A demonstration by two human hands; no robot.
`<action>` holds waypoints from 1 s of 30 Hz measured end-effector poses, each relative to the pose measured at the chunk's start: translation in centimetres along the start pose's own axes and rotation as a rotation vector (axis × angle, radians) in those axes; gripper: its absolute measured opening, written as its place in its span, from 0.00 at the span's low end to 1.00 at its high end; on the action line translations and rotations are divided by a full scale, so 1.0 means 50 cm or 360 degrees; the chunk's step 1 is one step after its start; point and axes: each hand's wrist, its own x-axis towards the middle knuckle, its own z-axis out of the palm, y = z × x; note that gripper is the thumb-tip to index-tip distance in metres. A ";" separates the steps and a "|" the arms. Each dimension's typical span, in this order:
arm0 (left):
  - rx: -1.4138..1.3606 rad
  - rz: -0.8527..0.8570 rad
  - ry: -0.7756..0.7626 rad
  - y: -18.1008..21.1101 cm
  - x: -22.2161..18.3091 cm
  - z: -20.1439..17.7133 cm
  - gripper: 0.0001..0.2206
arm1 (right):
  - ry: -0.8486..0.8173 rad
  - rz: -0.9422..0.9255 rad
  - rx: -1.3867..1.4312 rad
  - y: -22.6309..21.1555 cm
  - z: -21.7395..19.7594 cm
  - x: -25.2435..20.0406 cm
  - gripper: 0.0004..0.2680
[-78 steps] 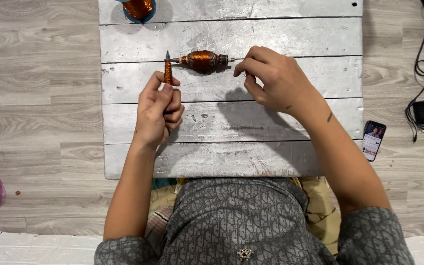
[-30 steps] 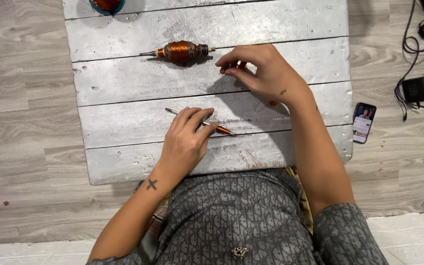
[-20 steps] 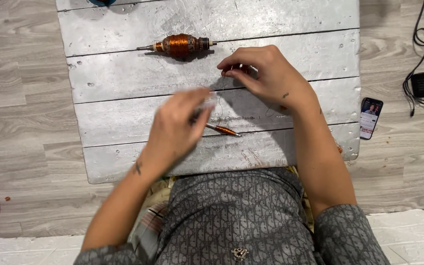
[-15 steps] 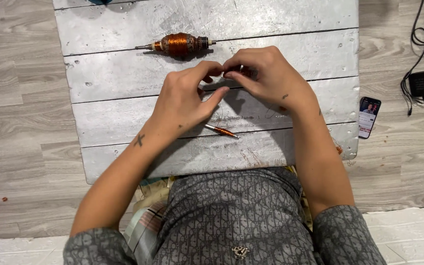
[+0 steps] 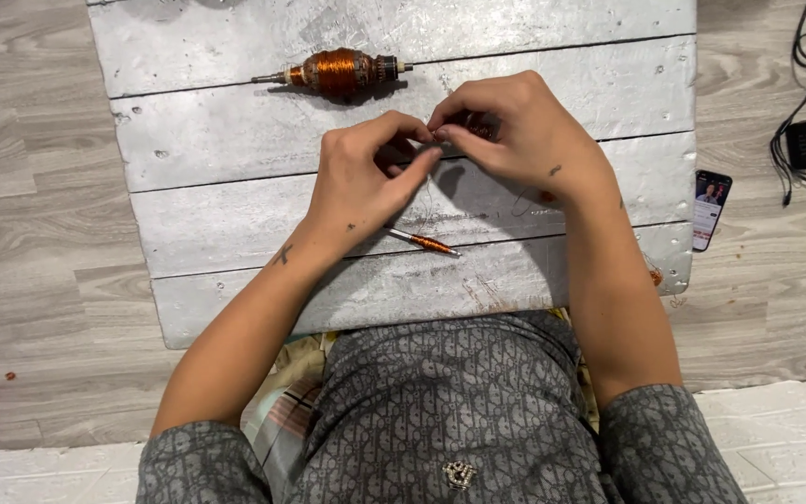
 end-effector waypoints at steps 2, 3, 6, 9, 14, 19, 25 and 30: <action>-0.0078 -0.0088 0.0000 0.003 0.001 0.006 0.06 | -0.0012 0.0070 0.0029 -0.004 -0.002 -0.003 0.03; -0.0129 -0.0103 0.0023 0.005 0.001 0.007 0.05 | -0.0012 0.0085 0.0017 -0.004 -0.003 -0.003 0.03; -0.0213 -0.0169 0.0035 0.008 0.004 0.007 0.03 | -0.0017 0.0114 0.0031 -0.006 -0.005 -0.005 0.03; -0.0279 -0.0265 -0.0002 0.007 0.004 0.005 0.02 | -0.0043 0.0149 0.0084 -0.006 -0.008 -0.006 0.04; -0.0323 -0.0473 -0.0043 -0.010 0.005 0.008 0.03 | -0.0084 0.0161 0.0159 0.001 -0.016 -0.009 0.03; -0.0478 -0.0462 -0.0073 -0.023 0.007 0.004 0.05 | -0.0117 0.0116 0.0218 0.008 -0.020 -0.013 0.04; -0.0914 -0.0608 -0.0145 -0.010 0.008 -0.004 0.06 | -0.0096 -0.0070 0.0195 0.014 -0.020 -0.013 0.07; -0.1010 -0.0620 -0.0133 -0.038 0.002 0.010 0.04 | -0.0084 -0.0205 0.0202 0.018 -0.022 -0.013 0.06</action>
